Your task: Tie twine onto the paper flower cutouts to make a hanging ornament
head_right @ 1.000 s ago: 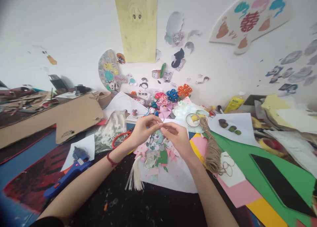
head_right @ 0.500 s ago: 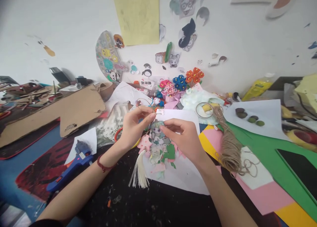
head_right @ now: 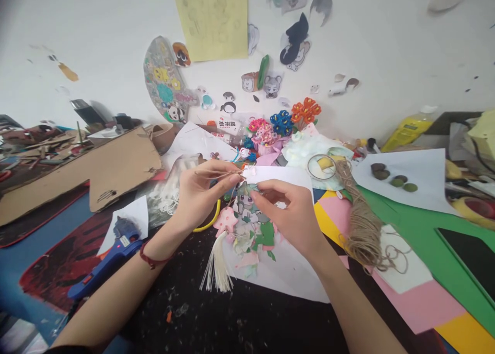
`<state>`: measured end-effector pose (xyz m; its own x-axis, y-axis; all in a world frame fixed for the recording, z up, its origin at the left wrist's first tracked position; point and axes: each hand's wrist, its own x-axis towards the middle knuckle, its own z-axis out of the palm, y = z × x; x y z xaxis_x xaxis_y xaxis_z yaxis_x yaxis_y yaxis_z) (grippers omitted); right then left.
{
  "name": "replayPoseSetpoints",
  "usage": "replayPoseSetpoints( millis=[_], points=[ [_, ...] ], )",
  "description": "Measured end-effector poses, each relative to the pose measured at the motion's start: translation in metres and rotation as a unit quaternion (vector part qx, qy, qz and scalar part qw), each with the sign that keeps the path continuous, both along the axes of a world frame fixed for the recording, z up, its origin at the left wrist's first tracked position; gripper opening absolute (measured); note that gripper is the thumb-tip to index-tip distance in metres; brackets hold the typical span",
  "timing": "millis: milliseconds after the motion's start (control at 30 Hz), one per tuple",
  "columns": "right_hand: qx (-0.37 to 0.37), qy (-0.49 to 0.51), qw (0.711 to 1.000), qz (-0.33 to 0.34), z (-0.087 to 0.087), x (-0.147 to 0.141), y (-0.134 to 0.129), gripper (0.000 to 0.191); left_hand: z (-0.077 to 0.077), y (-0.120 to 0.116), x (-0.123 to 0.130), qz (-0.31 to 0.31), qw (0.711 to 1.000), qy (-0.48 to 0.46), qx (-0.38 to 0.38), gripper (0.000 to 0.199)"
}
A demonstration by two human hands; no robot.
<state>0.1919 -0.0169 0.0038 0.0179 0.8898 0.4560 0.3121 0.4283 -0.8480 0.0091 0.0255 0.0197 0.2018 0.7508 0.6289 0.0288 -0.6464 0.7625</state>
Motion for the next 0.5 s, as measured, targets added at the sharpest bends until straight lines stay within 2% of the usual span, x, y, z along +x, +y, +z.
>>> replayPoseSetpoints(
  millis=[233,500],
  points=[
    [0.045,0.000,0.999,-0.007,-0.0007,0.0011,-0.0039,0.009,0.0032,-0.0025,0.0010,-0.050,0.998,0.006,0.031,0.007],
    [0.087,-0.023,0.996,-0.014,0.0042,-0.0002,-0.0086,0.005,0.0014,-0.0075,0.0029,-0.017,0.998,0.001,0.053,0.002]
  ],
)
